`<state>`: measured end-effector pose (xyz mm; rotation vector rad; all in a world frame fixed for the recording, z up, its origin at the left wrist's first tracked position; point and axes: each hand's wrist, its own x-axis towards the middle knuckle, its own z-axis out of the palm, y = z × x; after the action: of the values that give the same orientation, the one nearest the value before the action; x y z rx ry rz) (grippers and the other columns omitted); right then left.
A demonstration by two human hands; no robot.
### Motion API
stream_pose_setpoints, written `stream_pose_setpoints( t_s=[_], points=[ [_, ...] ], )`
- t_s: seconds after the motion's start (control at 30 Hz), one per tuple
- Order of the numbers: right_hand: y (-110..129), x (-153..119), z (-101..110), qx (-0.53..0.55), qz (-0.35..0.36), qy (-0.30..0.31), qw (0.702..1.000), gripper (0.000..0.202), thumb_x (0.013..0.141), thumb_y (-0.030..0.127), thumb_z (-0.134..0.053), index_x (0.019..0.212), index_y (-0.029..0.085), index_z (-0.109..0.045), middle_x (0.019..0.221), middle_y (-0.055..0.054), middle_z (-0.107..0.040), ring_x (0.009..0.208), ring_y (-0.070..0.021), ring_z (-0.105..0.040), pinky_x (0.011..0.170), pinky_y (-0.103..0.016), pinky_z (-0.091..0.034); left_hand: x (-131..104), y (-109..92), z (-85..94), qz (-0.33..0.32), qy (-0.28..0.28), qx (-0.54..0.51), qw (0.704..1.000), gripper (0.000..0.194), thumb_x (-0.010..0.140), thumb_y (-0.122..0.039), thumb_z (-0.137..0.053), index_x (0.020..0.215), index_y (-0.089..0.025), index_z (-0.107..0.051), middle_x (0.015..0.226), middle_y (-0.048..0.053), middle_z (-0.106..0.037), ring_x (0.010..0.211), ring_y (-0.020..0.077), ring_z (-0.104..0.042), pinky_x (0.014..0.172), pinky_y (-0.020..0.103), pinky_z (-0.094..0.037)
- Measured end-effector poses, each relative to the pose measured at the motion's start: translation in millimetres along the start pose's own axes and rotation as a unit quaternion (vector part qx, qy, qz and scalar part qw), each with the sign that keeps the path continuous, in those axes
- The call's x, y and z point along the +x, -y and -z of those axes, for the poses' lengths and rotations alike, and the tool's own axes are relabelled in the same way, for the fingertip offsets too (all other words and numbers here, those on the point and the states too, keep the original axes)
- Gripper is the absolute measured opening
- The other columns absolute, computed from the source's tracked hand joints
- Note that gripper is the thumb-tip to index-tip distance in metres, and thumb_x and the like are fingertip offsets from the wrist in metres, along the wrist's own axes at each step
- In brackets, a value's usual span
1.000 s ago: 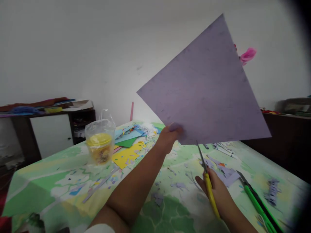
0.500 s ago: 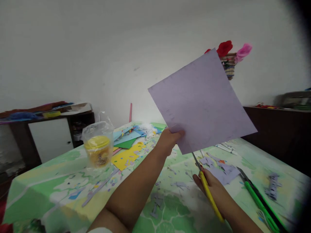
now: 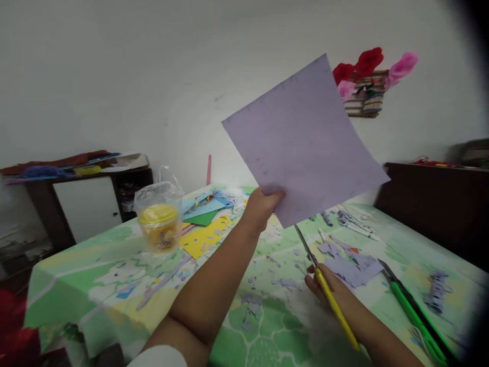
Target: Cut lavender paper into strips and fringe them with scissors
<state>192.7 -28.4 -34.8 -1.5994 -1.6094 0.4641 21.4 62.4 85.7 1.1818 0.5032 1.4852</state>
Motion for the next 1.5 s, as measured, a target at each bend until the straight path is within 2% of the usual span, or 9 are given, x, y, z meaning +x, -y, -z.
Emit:
stream_pose_setpoints(
  t_s=[0.13, 0.27, 0.4, 0.53, 0.73, 1.03, 1.2, 1.33, 1.5],
  points=[
    [2, -1, 1, 0.009, 0.008, 0.033, 0.999, 0.045, 0.071, 0.057, -0.055, 0.099, 0.022, -0.058, 0.08, -0.004, -0.066, 0.074, -0.0248, -0.061, 0.071, -0.037, -0.048, 3, 4, 1.8, 0.002, 0.0, 0.016, 1.0, 0.026, 0.058, -0.024, -0.073, 0.081, -0.014, -0.066, 0.08, 0.007, -0.066, 0.072, 0.0192, -0.059, 0.068, 0.034, -0.048],
    [4, -1, 3, 0.016, 0.011, 0.054, 0.998, 0.044, 0.073, 0.057, -0.053, 0.101, 0.023, -0.055, 0.086, -0.005, -0.065, 0.08, -0.0246, -0.06, 0.074, -0.036, -0.047, 7, 4, 5.5, 0.003, -0.011, 0.008, 1.0, 0.031, 0.058, -0.024, -0.074, 0.086, -0.016, -0.064, 0.087, 0.007, -0.066, 0.074, 0.0187, -0.059, 0.068, 0.035, -0.049],
    [7, -2, 3, 0.016, -0.004, 0.065, 0.998, 0.049, 0.073, 0.059, -0.051, 0.104, 0.021, -0.051, 0.089, -0.006, -0.064, 0.083, -0.0259, -0.06, 0.077, -0.039, -0.047, 7, 2, 7.8, 0.026, 0.014, 0.009, 1.0, 0.034, 0.057, -0.024, -0.076, 0.088, -0.015, -0.064, 0.093, 0.009, -0.066, 0.077, 0.0195, -0.06, 0.07, 0.036, -0.05],
    [8, -1, 4, 0.01, -0.011, 0.074, 0.997, 0.049, 0.075, 0.062, -0.046, 0.1, 0.021, -0.049, 0.089, -0.007, -0.062, 0.085, -0.027, -0.06, 0.079, -0.041, -0.046, 6, 4, 7.7, 0.054, 0.033, 0.021, 0.998, 0.038, 0.055, -0.026, -0.079, 0.089, -0.015, -0.064, 0.093, 0.009, -0.067, 0.079, 0.0202, -0.062, 0.074, 0.038, -0.05],
    [8, -2, 3, 0.009, -0.009, 0.085, 0.996, 0.043, 0.076, 0.063, -0.043, 0.089, 0.023, -0.047, 0.082, -0.005, -0.059, 0.08, -0.0255, -0.058, 0.076, -0.04, -0.045, 12, 4, 13.7, 0.041, 0.002, 0.031, 0.999, 0.038, 0.058, -0.027, -0.077, 0.092, -0.015, -0.062, 0.093, 0.007, -0.067, 0.079, 0.017, -0.061, 0.073, 0.033, -0.05],
    [21, -3, 5, 0.017, -0.014, 0.087, 0.996, 0.036, 0.073, 0.058, -0.039, 0.079, 0.024, -0.046, 0.07, -0.002, -0.055, 0.067, -0.0217, -0.054, 0.065, -0.037, -0.044, 8, 11, 8.7, 0.093, 0.035, 0.061, 0.993, 0.04, 0.053, -0.024, -0.08, 0.089, -0.014, -0.065, 0.093, 0.01, -0.069, 0.078, 0.0189, -0.062, 0.071, 0.035, -0.051],
    [14, -2, 2, 0.012, -0.018, 0.064, 0.998, 0.035, 0.073, 0.06, -0.042, 0.076, 0.025, -0.044, 0.073, -0.003, -0.056, 0.072, -0.0238, -0.055, 0.071, -0.04, -0.044, 7, 15, 6.1, 0.113, 0.061, 0.074, 0.989, 0.04, 0.052, -0.021, -0.08, 0.089, -0.014, -0.065, 0.095, 0.009, -0.069, 0.078, 0.0184, -0.063, 0.072, 0.035, -0.051],
    [8, -2, -2, 0.02, -0.011, 0.057, 0.998, 0.035, 0.076, 0.059, -0.043, 0.077, 0.024, -0.047, 0.073, -0.003, -0.058, 0.072, -0.0236, -0.056, 0.069, -0.039, -0.044, 6, 17, 5.2, 0.117, 0.071, 0.082, 0.987, 0.038, 0.056, -0.021, -0.078, 0.091, -0.014, -0.064, 0.099, 0.01, -0.068, 0.079, 0.0181, -0.063, 0.073, 0.035, -0.051],
    [7, -1, -4, 0.026, -0.004, 0.044, 0.999, 0.036, 0.076, 0.059, -0.044, 0.078, 0.024, -0.048, 0.072, -0.002, -0.058, 0.07, -0.0226, -0.055, 0.068, -0.038, -0.044, 6, 18, 5.0, 0.11, 0.099, 0.093, 0.985, 0.043, 0.059, -0.028, -0.078, 0.096, -0.015, -0.062, 0.101, 0.011, -0.068, 0.083, 0.0203, -0.064, 0.075, 0.036, -0.05]
  ],
)
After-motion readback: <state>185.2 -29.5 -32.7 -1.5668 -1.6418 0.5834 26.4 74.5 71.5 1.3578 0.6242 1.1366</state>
